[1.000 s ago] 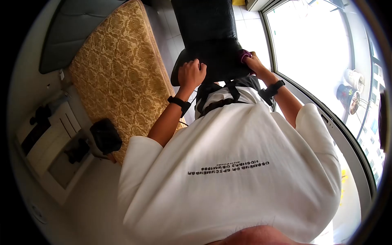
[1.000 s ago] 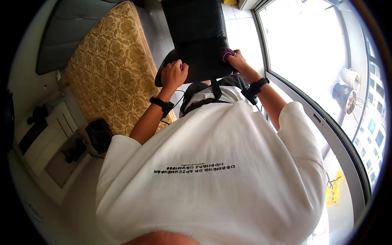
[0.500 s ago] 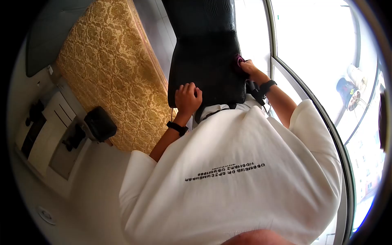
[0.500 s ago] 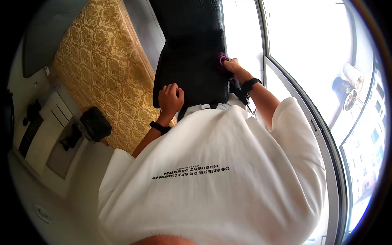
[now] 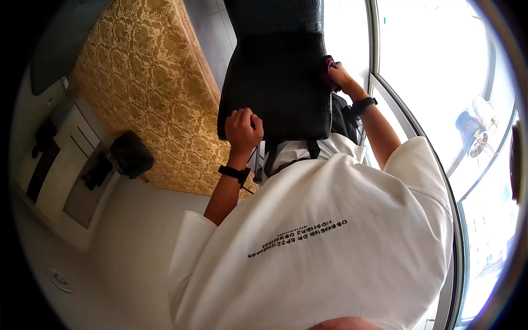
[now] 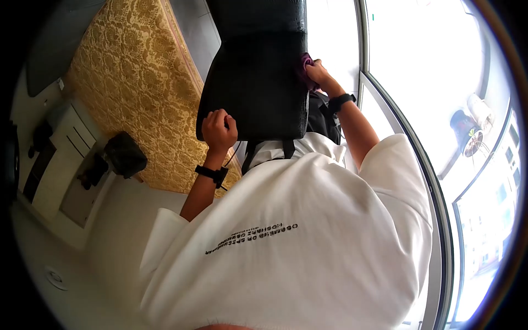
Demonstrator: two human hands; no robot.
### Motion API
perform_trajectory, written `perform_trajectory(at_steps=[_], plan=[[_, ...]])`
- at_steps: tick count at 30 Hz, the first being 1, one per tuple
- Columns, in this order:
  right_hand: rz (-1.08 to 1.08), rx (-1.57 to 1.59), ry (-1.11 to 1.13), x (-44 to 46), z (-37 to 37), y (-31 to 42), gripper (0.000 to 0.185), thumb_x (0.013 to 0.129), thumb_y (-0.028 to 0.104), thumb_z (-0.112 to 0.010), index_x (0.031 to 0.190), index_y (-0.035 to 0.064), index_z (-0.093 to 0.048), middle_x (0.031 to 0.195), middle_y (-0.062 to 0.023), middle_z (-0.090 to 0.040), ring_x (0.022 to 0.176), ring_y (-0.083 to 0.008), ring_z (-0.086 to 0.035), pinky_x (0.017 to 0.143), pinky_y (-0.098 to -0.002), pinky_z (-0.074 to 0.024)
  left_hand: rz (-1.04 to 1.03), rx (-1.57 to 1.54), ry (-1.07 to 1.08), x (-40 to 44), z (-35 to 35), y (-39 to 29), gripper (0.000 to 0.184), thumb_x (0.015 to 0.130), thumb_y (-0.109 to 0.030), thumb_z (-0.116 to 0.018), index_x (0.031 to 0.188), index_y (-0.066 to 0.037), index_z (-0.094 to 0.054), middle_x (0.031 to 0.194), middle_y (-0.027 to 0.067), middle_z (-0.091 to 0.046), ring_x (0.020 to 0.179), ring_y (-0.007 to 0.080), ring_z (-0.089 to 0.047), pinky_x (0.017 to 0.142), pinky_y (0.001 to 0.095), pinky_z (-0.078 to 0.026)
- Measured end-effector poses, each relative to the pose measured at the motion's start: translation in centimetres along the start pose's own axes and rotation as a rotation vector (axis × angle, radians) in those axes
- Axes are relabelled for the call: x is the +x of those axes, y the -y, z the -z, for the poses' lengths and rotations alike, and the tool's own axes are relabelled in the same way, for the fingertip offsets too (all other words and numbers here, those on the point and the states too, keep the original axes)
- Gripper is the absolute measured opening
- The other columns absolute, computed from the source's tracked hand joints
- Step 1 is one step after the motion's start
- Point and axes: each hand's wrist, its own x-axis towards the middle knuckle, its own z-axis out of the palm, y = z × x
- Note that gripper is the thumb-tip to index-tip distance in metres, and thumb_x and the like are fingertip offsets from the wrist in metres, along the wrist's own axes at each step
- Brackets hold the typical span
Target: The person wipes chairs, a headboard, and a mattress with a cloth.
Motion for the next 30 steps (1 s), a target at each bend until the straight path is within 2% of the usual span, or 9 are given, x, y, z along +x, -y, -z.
perform_trajectory(at_steps=[6, 8, 12, 15, 17, 19, 21, 24, 30], plan=[[-0.002, -0.209, -0.214, 1.3, -0.1, 2.2, 0.050, 0.088, 0.026, -0.048, 0.125, -0.0069, -0.042, 0.096, -0.0289, -0.065, 0.064, -0.0342, -0.070, 0.045, -0.0381, -0.0530, 0.023, 0.009, 0.044, -3.2, -0.8, -0.3, 0.017, 0.080, -0.011, -0.056, 0.065, -0.009, -0.048, 0.063, 0.0064, -0.051, 0.060, 0.0279, -0.050, 0.054, 0.0404, -0.036], [-0.024, -0.142, -0.226, 1.9, 0.4, 2.9, 0.059, 0.084, 0.030, -0.053, 0.128, -0.0083, -0.040, 0.103, -0.0349, -0.064, 0.086, -0.0393, -0.071, 0.062, -0.0449, -0.0589, 0.013, 0.023, 0.036, -3.1, -1.4, -0.3, 0.016, 0.079, -0.011, -0.056, 0.065, -0.009, -0.049, 0.063, 0.0063, -0.052, 0.061, 0.0276, -0.051, 0.054, 0.0408, -0.037], [0.115, -0.298, -0.318, 9.1, -0.5, 0.3, 0.055, 0.084, 0.028, -0.053, 0.133, 0.0038, -0.046, 0.110, -0.0303, -0.065, 0.092, -0.0428, -0.069, 0.067, -0.0466, -0.0587, 0.045, 0.053, 0.059, -3.7, -1.9, 0.3, 0.016, 0.078, -0.011, -0.057, 0.064, -0.010, -0.048, 0.062, 0.0049, -0.049, 0.059, 0.0263, -0.049, 0.053, 0.0395, -0.035], [0.162, -0.230, -0.204, 8.7, 0.8, 1.7, 0.041, 0.083, 0.025, -0.051, 0.121, 0.0154, -0.063, 0.102, -0.0236, -0.070, 0.097, -0.0378, -0.068, 0.086, -0.0446, -0.0535, 0.018, 0.026, 0.014, -3.7, -1.6, 0.5, 0.016, 0.077, -0.010, -0.057, 0.064, -0.010, -0.048, 0.061, 0.0038, -0.048, 0.058, 0.0248, -0.047, 0.052, 0.0380, -0.033], [0.333, -0.425, -0.351, 9.4, 0.8, 1.5, 0.035, 0.085, 0.019, -0.052, 0.118, 0.0140, -0.066, 0.095, -0.0184, -0.072, 0.090, -0.0342, -0.070, 0.082, -0.0442, -0.0544, 0.012, -0.006, -0.049, -3.3, -1.7, 0.4, 0.020, 0.081, -0.009, -0.054, 0.063, -0.010, -0.047, 0.059, 0.0036, -0.046, 0.055, 0.0248, -0.045, 0.052, 0.0371, -0.032], [0.375, -0.489, -0.393, 6.4, 1.1, 3.7, 0.035, 0.087, 0.015, -0.053, 0.119, 0.0142, -0.066, 0.092, -0.0165, -0.073, 0.086, -0.0326, -0.071, 0.078, -0.0424, -0.0560, 0.013, 0.009, -0.051, -3.0, -1.8, 0.4, 0.019, 0.081, -0.009, -0.054, 0.063, -0.010, -0.048, 0.059, 0.0038, -0.047, 0.055, 0.0245, -0.045, 0.052, 0.0372, -0.032], [0.675, -0.738, -0.282, 1.5, 0.2, 5.5, 0.034, 0.086, 0.014, -0.056, 0.119, 0.0137, -0.067, 0.091, -0.0158, -0.072, 0.087, -0.0327, -0.071, 0.079, -0.0421, -0.0566, 0.036, 0.019, -0.042, -3.6, -1.6, 0.0, 0.018, 0.081, -0.009, -0.054, 0.064, -0.010, -0.048, 0.059, 0.0039, -0.047, 0.055, 0.0243, -0.045, 0.052, 0.0372, -0.032], [0.563, -0.944, -0.163, -3.3, -1.3, 6.9, 0.036, 0.082, 0.031, -0.066, 0.116, 0.0180, -0.067, 0.108, -0.0161, -0.069, 0.103, -0.0334, -0.066, 0.090, -0.0441, -0.0537, 0.034, 0.016, -0.089, -3.3, -1.6, -0.2, 0.017, 0.080, -0.010, -0.056, 0.064, -0.010, -0.050, 0.060, 0.0036, -0.049, 0.056, 0.0242, -0.047, 0.052, 0.0375, -0.033], [0.650, -1.151, 0.091, -16.0, -4.3, 6.6, 0.047, 0.076, 0.022, -0.063, 0.123, 0.0149, -0.066, 0.107, -0.0160, -0.068, 0.089, -0.0340, -0.070, 0.076, -0.0418, -0.0587, 0.030, -0.036, -0.067, -5.0, -2.2, 0.4, 0.015, 0.079, -0.011, -0.058, 0.065, -0.012, -0.051, 0.061, 0.0025, -0.051, 0.059, 0.0249, -0.051, 0.053, 0.0384, -0.035]])
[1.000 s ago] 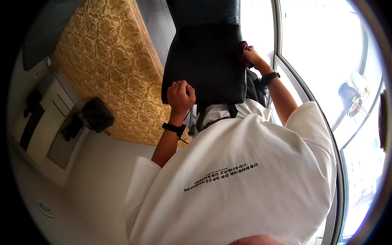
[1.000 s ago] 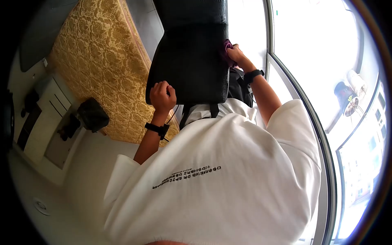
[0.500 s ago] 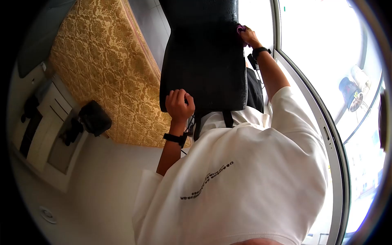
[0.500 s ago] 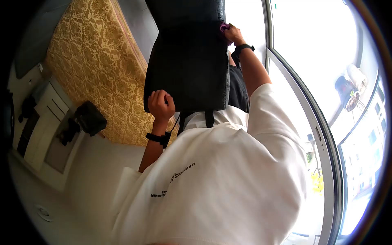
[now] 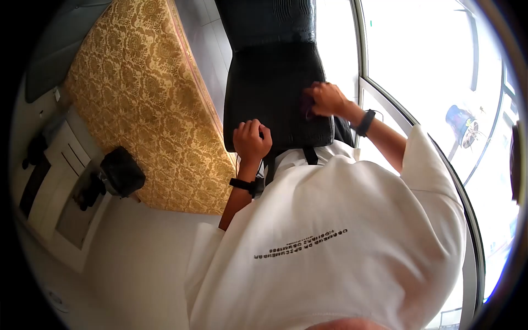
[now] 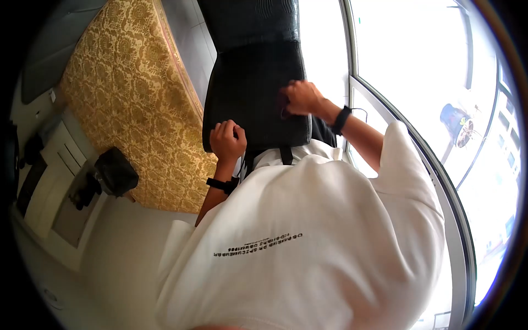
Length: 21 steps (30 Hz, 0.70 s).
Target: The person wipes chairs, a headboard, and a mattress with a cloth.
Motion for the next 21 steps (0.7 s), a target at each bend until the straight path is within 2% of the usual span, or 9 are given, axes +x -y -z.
perform_trajectory(at_steps=[2, 3, 5, 9, 12, 14, 17, 19, 21], plan=[[0.121, 0.006, 0.078, -3.2, 0.5, 3.4, 0.054, 0.064, 0.016, -0.069, 0.118, 0.0124, -0.066, 0.111, -0.0126, -0.066, 0.090, -0.0332, -0.068, 0.077, -0.0418, -0.0577, 0.011, 0.038, 0.013, -0.7, -0.4, 0.2, 0.015, 0.077, -0.014, -0.060, 0.066, -0.011, -0.051, 0.063, 0.0038, -0.052, 0.060, 0.0251, -0.051, 0.053, 0.0389, -0.036], [0.123, 0.000, 0.087, -3.8, -0.1, 3.8, 0.054, 0.064, 0.016, -0.069, 0.118, 0.0124, -0.066, 0.111, -0.0126, -0.066, 0.090, -0.0332, -0.068, 0.077, -0.0418, -0.0577, 0.021, 0.033, 0.012, -1.0, -0.7, 0.2, 0.015, 0.077, -0.014, -0.060, 0.066, -0.011, -0.051, 0.063, 0.0038, -0.052, 0.060, 0.0251, -0.051, 0.053, 0.0389, -0.036], [0.336, 0.037, -0.055, -4.9, -2.6, 3.4, 0.051, 0.062, 0.018, -0.073, 0.112, 0.0118, -0.066, 0.109, -0.0105, -0.064, 0.098, -0.0310, -0.065, 0.075, -0.0400, -0.0577, 0.026, 0.036, 0.005, -2.5, -1.2, 0.1, 0.016, 0.077, -0.014, -0.060, 0.065, -0.011, -0.050, 0.062, 0.0039, -0.050, 0.061, 0.0248, -0.051, 0.053, 0.0385, -0.035], [0.408, 0.028, -0.060, -1.5, -5.6, 0.2, 0.049, 0.063, 0.023, -0.078, 0.109, 0.0119, -0.063, 0.098, -0.0087, -0.061, 0.098, -0.0301, -0.065, 0.075, -0.0409, -0.0565, 0.017, 0.036, -0.017, -4.7, -2.1, 0.6, 0.017, 0.076, -0.012, -0.058, 0.063, -0.011, -0.048, 0.061, 0.0039, -0.047, 0.058, 0.0234, -0.047, 0.053, 0.0369, -0.033], [0.322, -0.053, -0.154, 3.7, -7.4, -2.7, 0.050, 0.067, 0.023, -0.076, 0.114, 0.0111, -0.064, 0.105, -0.0092, -0.063, 0.101, -0.0302, -0.065, 0.077, -0.0407, -0.0567, 0.028, 0.030, -0.023, -5.4, -2.4, 0.7, 0.018, 0.075, -0.012, -0.058, 0.061, -0.012, -0.047, 0.059, 0.0034, -0.045, 0.056, 0.0224, -0.045, 0.052, 0.0364, -0.032], [0.224, -0.015, -0.061, 8.0, -7.5, -4.3, 0.048, 0.070, 0.025, -0.074, 0.116, 0.0119, -0.065, 0.112, -0.0113, -0.065, 0.103, -0.0314, -0.066, 0.080, -0.0416, -0.0558, 0.037, 0.006, -0.038, -5.8, -2.7, 0.8, 0.019, 0.075, -0.011, -0.057, 0.060, -0.012, -0.045, 0.058, 0.0031, -0.043, 0.054, 0.0216, -0.043, 0.052, 0.0361, -0.030], [-0.092, -0.124, -0.074, 14.4, -9.3, -7.9, 0.057, 0.078, 0.045, -0.074, 0.124, 0.0145, -0.058, 0.118, -0.0168, -0.063, 0.106, -0.0358, -0.064, 0.089, -0.0446, -0.0538, 0.033, 0.000, -0.004, -6.3, -3.3, 0.9, 0.019, 0.074, -0.011, -0.057, 0.060, -0.012, -0.044, 0.057, 0.0027, -0.043, 0.054, 0.0212, -0.042, 0.052, 0.0359, -0.030], [-0.415, -0.090, 0.107, 17.9, -7.9, -10.2, 0.065, 0.083, 0.049, -0.069, 0.135, 0.0150, -0.048, 0.128, -0.0199, -0.056, 0.113, -0.0368, -0.061, 0.092, -0.0465, -0.0531, 0.063, 0.005, 0.004, -7.0, -3.4, 1.0, 0.020, 0.074, -0.011, -0.057, 0.059, -0.012, -0.044, 0.057, 0.0022, -0.043, 0.054, 0.0206, -0.042, 0.052, 0.0356, -0.029], [-0.455, 0.005, 0.155, 19.7, -8.8, -12.4, 0.071, 0.084, 0.056, -0.067, 0.137, 0.0151, -0.044, 0.133, -0.0192, -0.054, 0.117, -0.0382, -0.059, 0.093, -0.0474, -0.0524, 0.077, 0.021, 0.011, -7.6, -3.5, 0.9, 0.018, 0.073, -0.010, -0.057, 0.060, -0.013, -0.045, 0.057, 0.0006, -0.045, 0.054, 0.0210, -0.043, 0.052, 0.0365, -0.029]])
